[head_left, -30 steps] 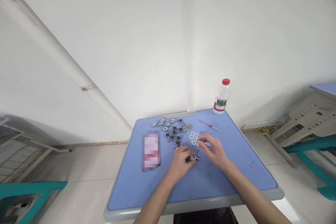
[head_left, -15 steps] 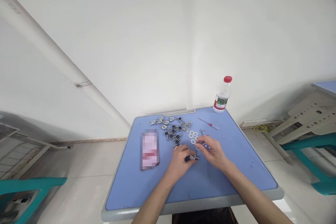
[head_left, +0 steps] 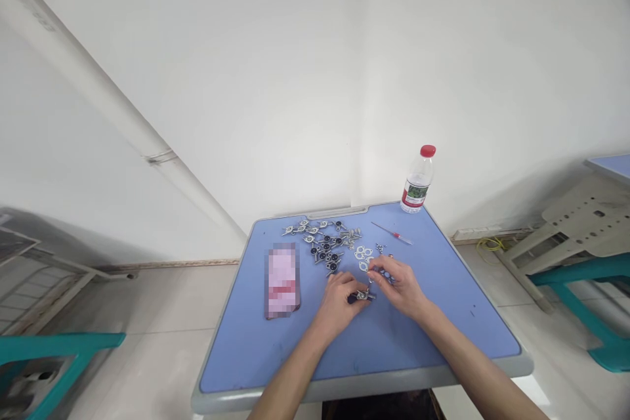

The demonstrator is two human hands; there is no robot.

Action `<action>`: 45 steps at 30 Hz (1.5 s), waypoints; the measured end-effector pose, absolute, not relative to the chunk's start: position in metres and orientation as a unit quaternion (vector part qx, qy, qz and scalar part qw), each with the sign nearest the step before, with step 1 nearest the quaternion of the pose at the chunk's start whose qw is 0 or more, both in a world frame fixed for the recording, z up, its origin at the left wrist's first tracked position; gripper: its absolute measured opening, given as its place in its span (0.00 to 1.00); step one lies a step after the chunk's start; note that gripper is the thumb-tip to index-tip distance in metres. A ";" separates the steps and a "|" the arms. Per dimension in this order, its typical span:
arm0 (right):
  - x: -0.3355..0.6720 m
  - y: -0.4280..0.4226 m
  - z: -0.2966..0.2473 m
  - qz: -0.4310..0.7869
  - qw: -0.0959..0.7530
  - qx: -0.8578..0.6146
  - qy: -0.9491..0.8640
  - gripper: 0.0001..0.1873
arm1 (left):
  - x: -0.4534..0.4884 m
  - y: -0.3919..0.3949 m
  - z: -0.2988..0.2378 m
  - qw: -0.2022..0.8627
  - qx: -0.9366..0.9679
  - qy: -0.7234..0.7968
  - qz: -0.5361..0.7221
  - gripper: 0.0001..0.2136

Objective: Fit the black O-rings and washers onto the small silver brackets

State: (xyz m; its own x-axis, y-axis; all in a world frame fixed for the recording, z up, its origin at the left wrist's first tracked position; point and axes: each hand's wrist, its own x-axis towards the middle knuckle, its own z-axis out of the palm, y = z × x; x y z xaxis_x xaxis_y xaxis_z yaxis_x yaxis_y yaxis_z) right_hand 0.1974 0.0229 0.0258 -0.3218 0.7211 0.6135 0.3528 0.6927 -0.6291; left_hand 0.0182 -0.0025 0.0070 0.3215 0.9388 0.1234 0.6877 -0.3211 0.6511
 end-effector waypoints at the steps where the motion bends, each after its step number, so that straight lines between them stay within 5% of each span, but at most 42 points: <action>1: 0.198 0.023 0.026 0.193 0.471 -0.339 -0.791 0.05 | 0.018 -0.002 0.007 0.250 0.774 0.525 0.251 0.05; 19: 0.199 0.018 0.030 0.207 0.415 -0.252 -0.849 0.16 | 0.018 -0.009 0.007 0.272 0.761 0.524 0.269 0.06; 45: 0.192 0.025 0.007 0.171 0.508 -0.302 -0.788 0.10 | 0.019 -0.009 -0.004 0.207 0.780 0.524 0.274 0.06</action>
